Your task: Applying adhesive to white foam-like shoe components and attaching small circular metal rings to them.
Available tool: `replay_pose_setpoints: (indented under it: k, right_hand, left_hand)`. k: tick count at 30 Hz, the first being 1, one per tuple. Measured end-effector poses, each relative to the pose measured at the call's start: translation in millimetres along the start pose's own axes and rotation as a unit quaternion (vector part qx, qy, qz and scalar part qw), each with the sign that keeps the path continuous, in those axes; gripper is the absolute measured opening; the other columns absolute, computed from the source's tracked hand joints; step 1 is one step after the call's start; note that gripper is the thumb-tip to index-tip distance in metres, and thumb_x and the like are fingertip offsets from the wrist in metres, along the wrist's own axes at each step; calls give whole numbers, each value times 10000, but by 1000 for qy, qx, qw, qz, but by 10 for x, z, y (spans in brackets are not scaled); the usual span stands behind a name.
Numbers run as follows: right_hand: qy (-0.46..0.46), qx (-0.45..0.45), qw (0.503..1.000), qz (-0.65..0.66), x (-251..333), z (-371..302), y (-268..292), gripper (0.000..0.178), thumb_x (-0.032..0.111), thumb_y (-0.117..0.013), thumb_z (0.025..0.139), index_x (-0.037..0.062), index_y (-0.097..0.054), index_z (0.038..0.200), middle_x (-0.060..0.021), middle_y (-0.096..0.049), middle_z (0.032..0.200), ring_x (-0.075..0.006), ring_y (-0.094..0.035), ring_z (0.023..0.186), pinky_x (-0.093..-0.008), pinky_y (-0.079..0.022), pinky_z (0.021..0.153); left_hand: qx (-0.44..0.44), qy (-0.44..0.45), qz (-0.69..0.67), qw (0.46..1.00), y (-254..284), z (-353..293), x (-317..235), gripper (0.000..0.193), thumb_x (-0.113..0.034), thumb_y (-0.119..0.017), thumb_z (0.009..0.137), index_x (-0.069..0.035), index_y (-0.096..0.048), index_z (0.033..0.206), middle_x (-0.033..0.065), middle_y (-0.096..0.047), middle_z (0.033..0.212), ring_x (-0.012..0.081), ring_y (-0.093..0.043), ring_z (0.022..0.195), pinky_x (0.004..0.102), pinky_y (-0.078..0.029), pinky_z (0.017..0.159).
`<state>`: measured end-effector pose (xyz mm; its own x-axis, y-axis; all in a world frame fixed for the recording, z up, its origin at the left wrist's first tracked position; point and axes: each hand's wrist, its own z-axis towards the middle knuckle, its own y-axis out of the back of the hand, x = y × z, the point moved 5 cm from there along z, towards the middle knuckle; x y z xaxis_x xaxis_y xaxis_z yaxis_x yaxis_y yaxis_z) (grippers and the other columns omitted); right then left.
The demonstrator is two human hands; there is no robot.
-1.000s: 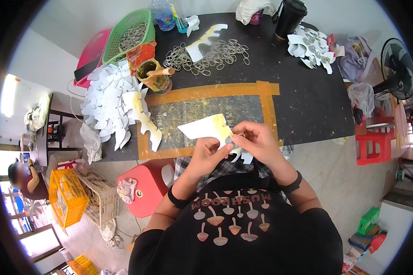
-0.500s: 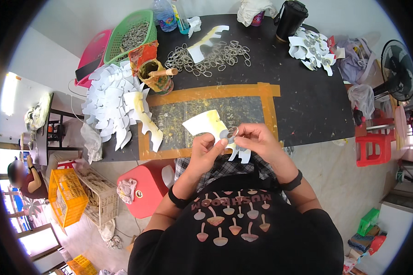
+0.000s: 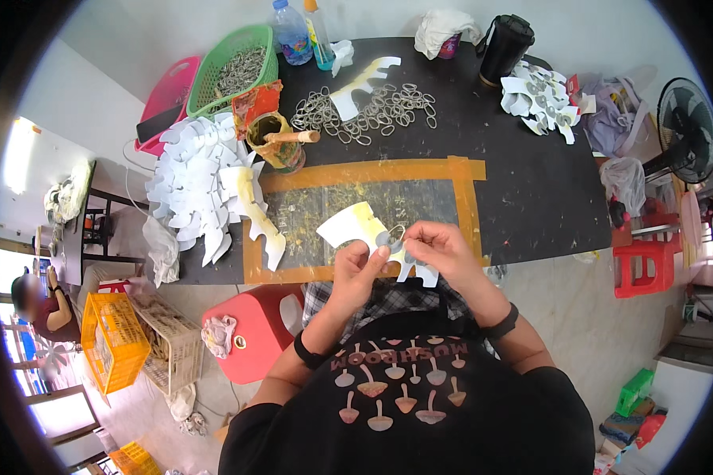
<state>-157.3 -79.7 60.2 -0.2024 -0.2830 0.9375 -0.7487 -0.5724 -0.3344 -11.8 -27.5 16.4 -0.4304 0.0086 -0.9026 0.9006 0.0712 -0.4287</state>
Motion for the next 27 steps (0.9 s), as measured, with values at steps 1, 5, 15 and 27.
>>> replay_pose_setpoints:
  k: [1,5,15,27]
  right_hand:
    - [11,-30,999,-30,-24,7,13,123,77,-665,860,-2,-633,950,0,-596,878,-69,-538,820,-243,-428,711]
    - [214,-131,932,-261,64,10,31,155,55,-717,790,2,-654,922,-54,-614,882,-148,-581,805,-270,-454,689]
    - [443,-213,652,-577,179,-52,-332,246,49,-737,640,56,-646,868,-38,-567,1007,-250,-564,882,-474,-434,870]
    - [253,-200,864,-387,312,92,-129,268,149,-736,756,50,-665,995,-94,-601,1063,-290,-524,1044,-408,-423,875]
  left_hand:
    - [1,-2,0,1000,-15,4,-13,150,-132,-621,939,9,-612,888,13,-610,835,54,-526,713,216,-447,642]
    - [-64,-28,78,995,-42,7,-89,241,-144,-644,925,-9,-569,739,-22,-551,696,35,-467,630,206,-376,548]
    - [-196,-161,227,940,-39,18,-197,517,-132,-682,885,-71,-278,567,-73,-298,570,31,-233,558,267,-158,457]
    - [-173,-106,68,977,45,140,-141,336,-102,-658,903,-56,-481,621,-16,-547,636,48,-494,569,211,-382,505]
